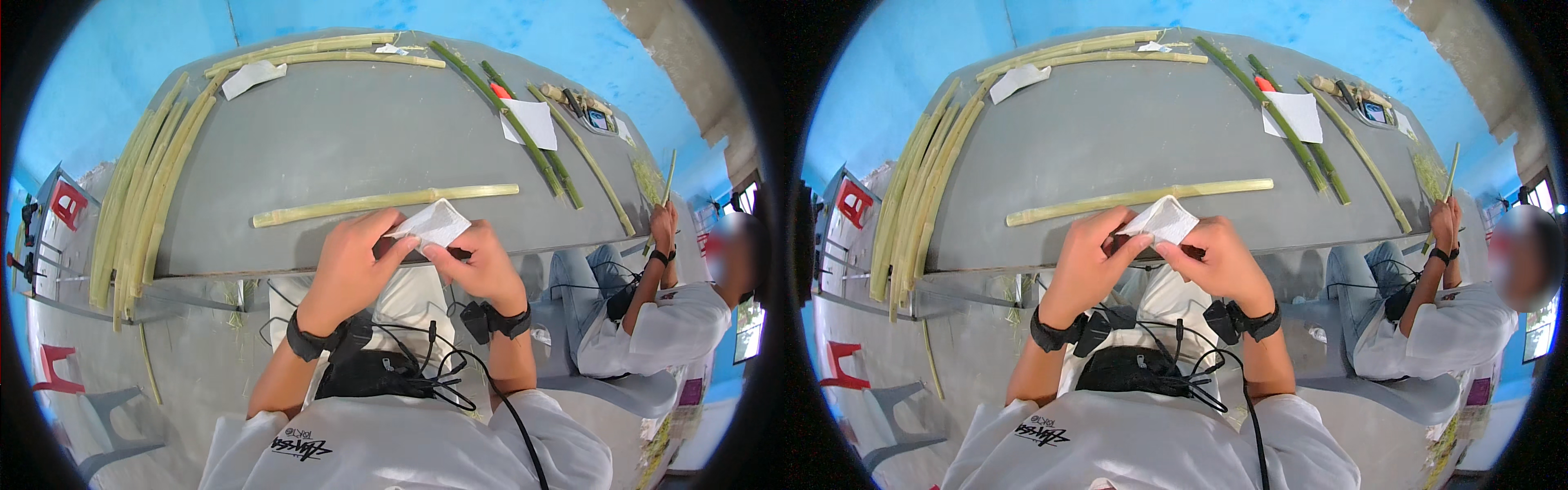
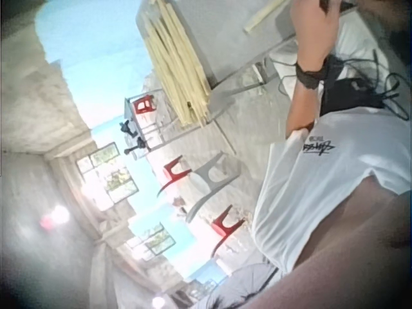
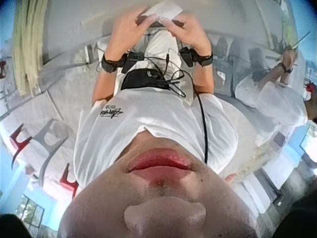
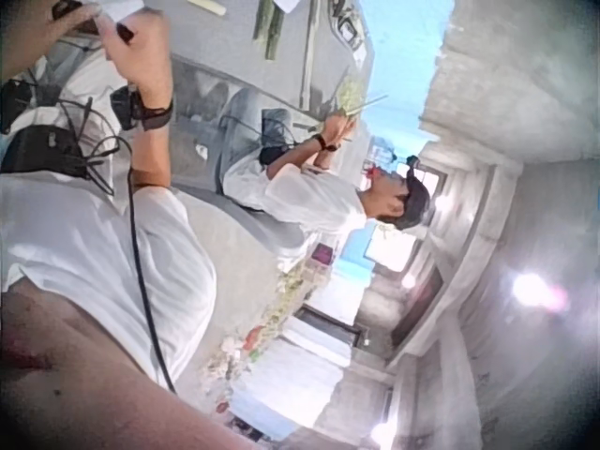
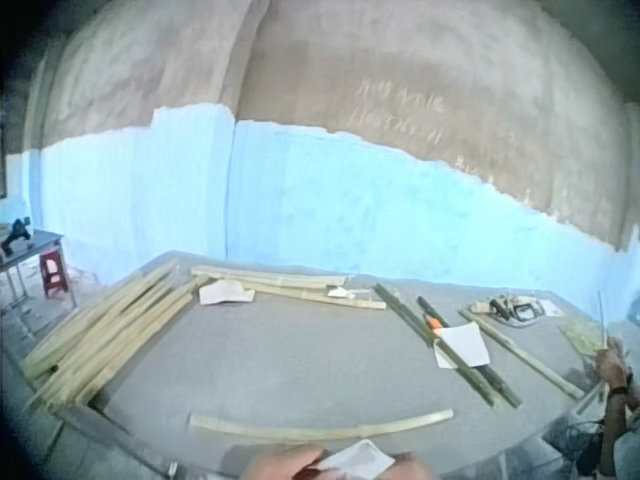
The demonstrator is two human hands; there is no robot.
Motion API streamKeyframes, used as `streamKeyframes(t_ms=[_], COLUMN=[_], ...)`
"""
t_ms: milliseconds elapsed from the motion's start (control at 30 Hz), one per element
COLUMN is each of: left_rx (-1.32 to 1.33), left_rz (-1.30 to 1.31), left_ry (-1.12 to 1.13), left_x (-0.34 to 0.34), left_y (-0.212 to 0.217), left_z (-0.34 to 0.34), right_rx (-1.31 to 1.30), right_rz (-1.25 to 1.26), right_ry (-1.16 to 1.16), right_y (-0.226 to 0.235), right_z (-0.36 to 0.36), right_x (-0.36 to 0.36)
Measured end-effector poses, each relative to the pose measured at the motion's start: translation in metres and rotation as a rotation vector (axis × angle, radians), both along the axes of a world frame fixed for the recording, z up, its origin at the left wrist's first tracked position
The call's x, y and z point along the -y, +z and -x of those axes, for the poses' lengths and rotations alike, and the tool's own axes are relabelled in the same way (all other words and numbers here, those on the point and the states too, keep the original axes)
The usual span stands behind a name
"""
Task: Manually sanding the surface of bamboo sticks using a piece of abrasive paper.
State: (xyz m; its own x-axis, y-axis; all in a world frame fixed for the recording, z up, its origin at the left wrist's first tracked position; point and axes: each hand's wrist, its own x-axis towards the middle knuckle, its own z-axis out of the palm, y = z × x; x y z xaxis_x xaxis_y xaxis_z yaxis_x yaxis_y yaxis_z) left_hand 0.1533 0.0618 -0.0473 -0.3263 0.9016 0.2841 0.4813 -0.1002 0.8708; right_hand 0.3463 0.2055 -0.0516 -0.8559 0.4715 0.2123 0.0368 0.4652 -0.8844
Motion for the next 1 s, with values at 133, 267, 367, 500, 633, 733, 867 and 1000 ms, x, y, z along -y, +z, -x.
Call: streamKeyframes(t_ms=[133,267,367,500,633,733,867,1000], left_rx=[-0.007,0.006,0.014,0.189,0.152,0.103,0.096,0.06], left_rz=[-0.056,-0.105,-0.15,-0.266,-0.29,-0.219,-0.187,-0.165], left_ry=[0.013,0.042,0.04,-0.084,-0.166,-0.218,-0.256,-0.259], left_x=[0.0,0.0,0.0,0.001,0.006,0.009,0.006,0.005], left_y=[-0.001,-0.002,-0.005,-0.008,-0.005,-0.001,0.003,0.004], left_z=[-0.001,-0.005,-0.006,-0.001,0.004,0.005,0.003,0.002], right_rx=[-0.048,-0.126,-0.133,-0.134,-0.142,-0.222,-0.238,-0.166], right_rz=[-0.049,-0.101,-0.085,0.006,-0.108,-0.142,-0.14,-0.155], right_ry=[0.0,-0.038,-0.038,0.018,0.07,0.123,0.127,0.108], right_y=[-0.002,-0.004,-0.005,-0.002,0.0,0.001,0.001,0.001], right_z=[0.001,0.005,0.005,0.001,0.001,0.002,0.002,0.0], right_x=[0.001,0.002,0.003,0.0,-0.003,-0.005,-0.004,-0.004])
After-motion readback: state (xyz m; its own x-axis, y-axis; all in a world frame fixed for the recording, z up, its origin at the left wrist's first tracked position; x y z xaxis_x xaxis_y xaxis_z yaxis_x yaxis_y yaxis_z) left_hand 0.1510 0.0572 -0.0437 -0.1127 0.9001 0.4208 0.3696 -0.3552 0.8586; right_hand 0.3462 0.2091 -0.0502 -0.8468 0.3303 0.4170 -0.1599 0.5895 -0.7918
